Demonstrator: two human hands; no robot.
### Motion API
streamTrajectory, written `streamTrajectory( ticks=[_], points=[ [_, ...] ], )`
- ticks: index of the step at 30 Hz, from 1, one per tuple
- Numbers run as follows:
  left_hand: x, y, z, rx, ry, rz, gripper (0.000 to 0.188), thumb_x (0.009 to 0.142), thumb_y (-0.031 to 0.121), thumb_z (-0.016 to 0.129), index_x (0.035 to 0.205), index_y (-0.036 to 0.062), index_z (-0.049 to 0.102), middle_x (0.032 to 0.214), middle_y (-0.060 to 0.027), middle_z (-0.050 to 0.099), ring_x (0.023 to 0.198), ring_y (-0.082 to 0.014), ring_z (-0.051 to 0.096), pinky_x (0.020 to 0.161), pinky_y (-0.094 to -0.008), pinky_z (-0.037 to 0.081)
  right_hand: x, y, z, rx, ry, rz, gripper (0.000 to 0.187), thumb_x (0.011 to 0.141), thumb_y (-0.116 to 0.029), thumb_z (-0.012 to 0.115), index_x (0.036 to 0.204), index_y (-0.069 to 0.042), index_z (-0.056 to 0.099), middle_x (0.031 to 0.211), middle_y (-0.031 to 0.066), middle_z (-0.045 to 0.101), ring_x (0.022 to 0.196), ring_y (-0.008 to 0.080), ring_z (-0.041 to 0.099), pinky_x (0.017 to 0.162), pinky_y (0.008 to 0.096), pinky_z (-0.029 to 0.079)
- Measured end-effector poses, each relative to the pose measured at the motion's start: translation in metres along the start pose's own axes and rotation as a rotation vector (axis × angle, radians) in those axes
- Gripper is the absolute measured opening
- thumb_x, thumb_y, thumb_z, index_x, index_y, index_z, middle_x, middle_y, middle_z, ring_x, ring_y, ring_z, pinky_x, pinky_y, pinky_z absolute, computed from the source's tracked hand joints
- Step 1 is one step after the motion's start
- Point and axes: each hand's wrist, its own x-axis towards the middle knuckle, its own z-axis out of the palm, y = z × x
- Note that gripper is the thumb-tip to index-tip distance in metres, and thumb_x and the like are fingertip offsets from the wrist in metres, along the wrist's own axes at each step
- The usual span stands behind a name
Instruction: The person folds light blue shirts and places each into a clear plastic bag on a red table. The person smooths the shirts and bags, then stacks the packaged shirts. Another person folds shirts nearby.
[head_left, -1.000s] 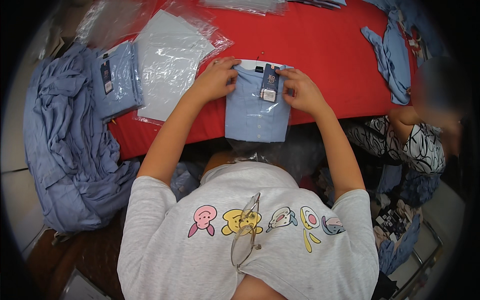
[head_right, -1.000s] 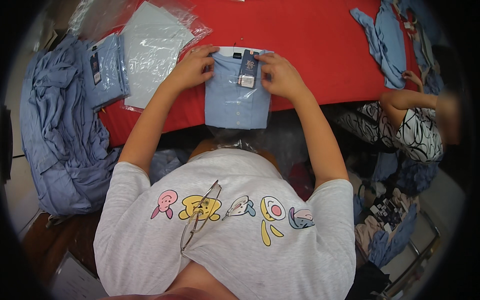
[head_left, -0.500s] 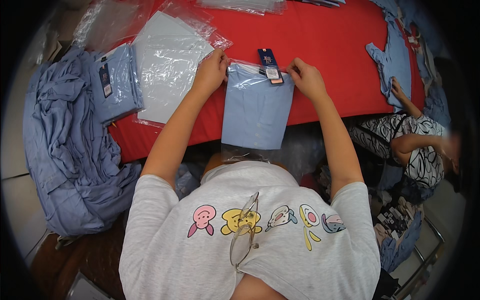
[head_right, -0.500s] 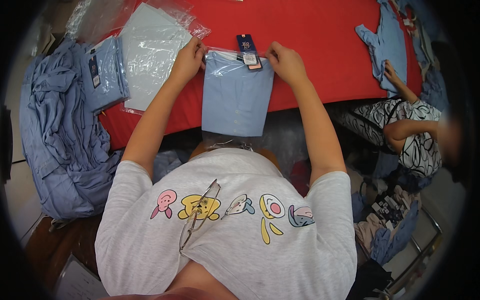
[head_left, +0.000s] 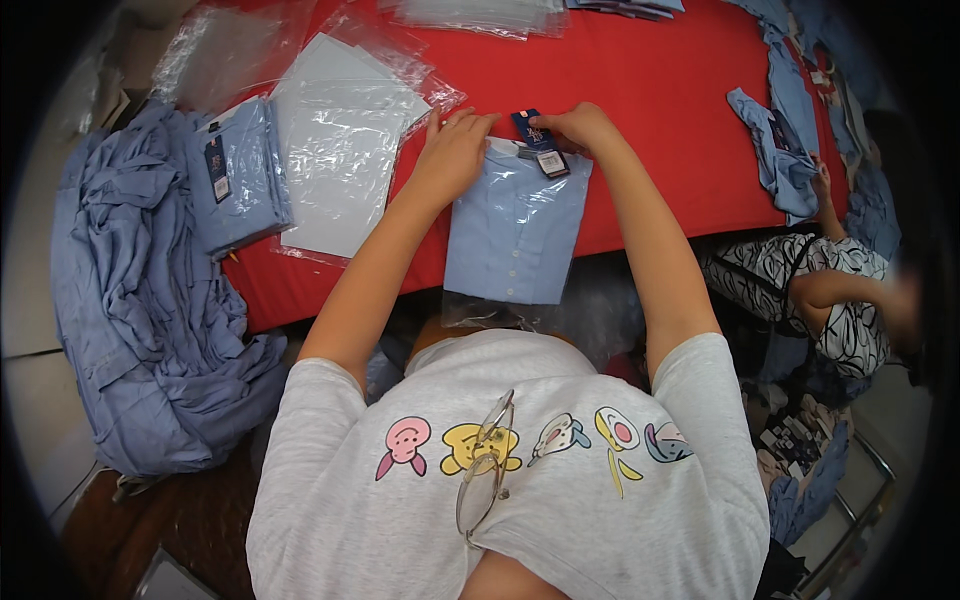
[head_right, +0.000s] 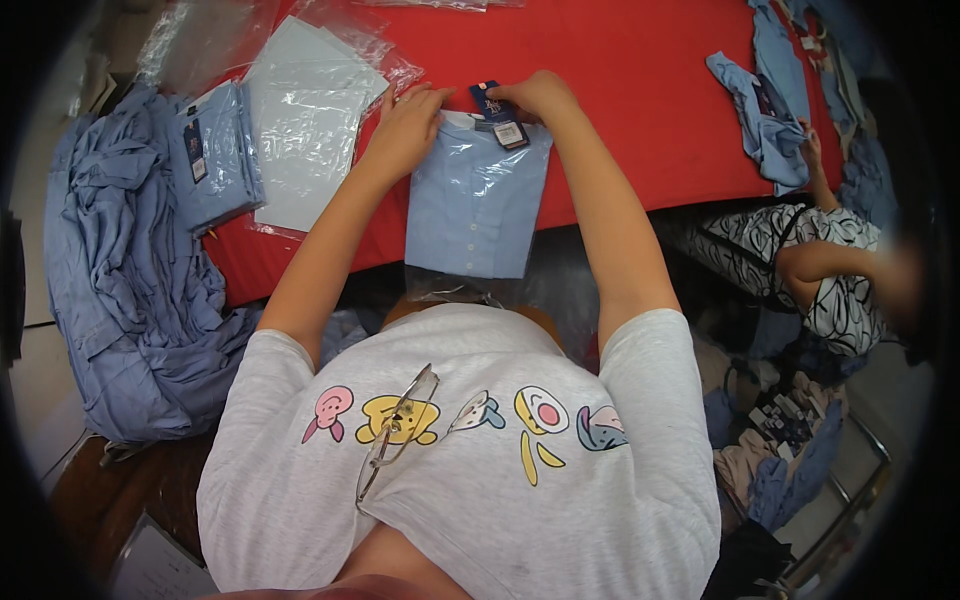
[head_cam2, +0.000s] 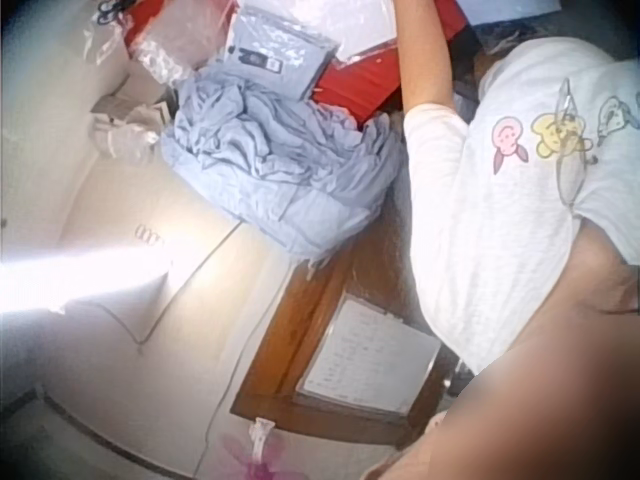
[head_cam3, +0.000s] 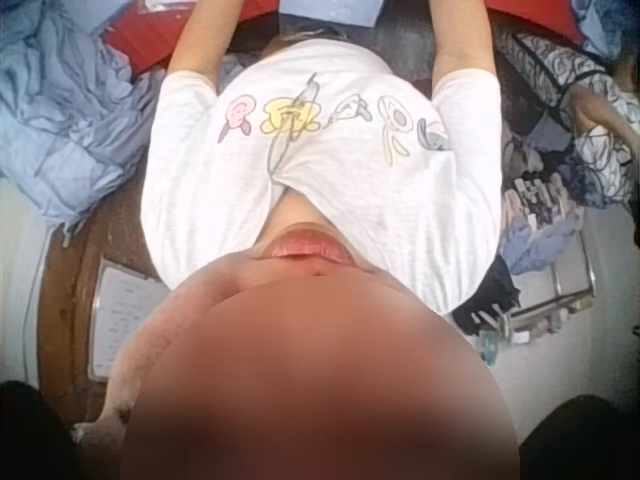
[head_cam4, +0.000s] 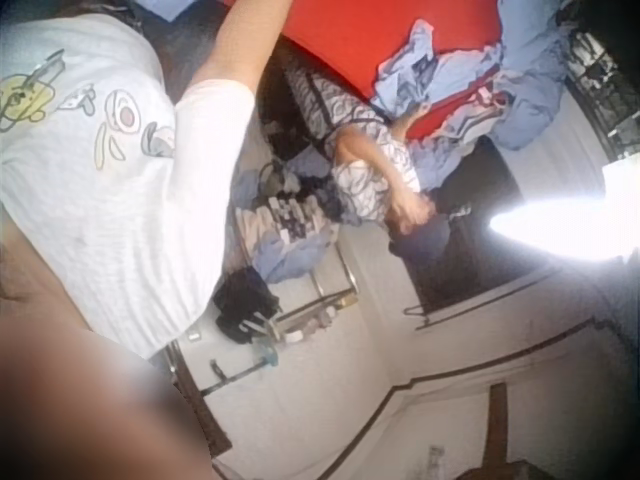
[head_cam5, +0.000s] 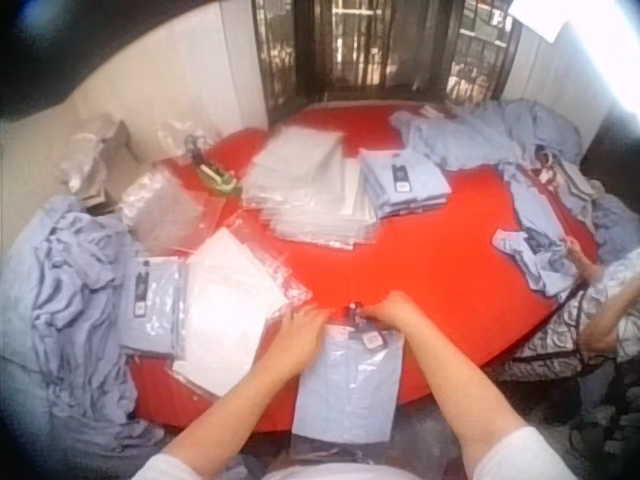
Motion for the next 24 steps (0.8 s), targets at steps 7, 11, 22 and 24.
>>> streamTrajectory(
  ticks=[7,11,22,24],
  points=[
    [0.038,-0.006,-0.003,-0.125,-0.282,-0.295,0.028,0.103,0.023,0.066,0.123,0.0076,0.077,0.124,-0.0151,0.076,0.112,-0.0314,0.073,0.108,-0.0507,0.050,0.008,-0.014,0.017,0.119,-0.067,0.018,0.034,0.085,-0.028,0.089,0.105,-0.003,0.077,0.090,0.0115,0.076,0.075,0.0217,0.072,0.065,0.0399,0.057],
    [0.047,-0.013,-0.028,-0.329,-0.411,-0.375,0.026,0.099,0.025,0.072,0.111,0.0043,0.080,0.103,-0.0140,0.081,0.094,-0.0272,0.077,0.088,-0.0396,0.059,0.015,0.006,0.012,0.500,-0.141,0.026,0.019,0.094,-0.012,0.079,0.111,-0.004,0.073,0.093,0.0079,0.074,0.080,0.0198,0.071,0.072,0.0386,0.058],
    [0.048,-0.042,-0.022,-0.440,-0.273,-0.253,0.025,0.101,0.022,0.073,0.111,0.0007,0.079,0.096,-0.0154,0.079,0.093,-0.0245,0.076,0.084,-0.0370,0.057,0.011,0.005,0.015,0.478,-0.021,-0.133,0.039,0.088,-0.004,0.081,0.125,-0.001,0.070,0.101,0.0135,0.075,0.087,0.0226,0.075,0.073,0.0399,0.061],
    [0.045,-0.047,-0.014,-0.258,-0.267,-0.228,0.027,0.101,0.025,0.074,0.109,0.0003,0.079,0.095,-0.0152,0.078,0.092,-0.0236,0.074,0.084,-0.0379,0.056,0.004,0.005,0.014,0.412,-0.006,-0.185,0.041,0.086,-0.006,0.084,0.125,0.001,0.070,0.098,0.0142,0.074,0.084,0.0229,0.075,0.071,0.0399,0.061]
  ],
)
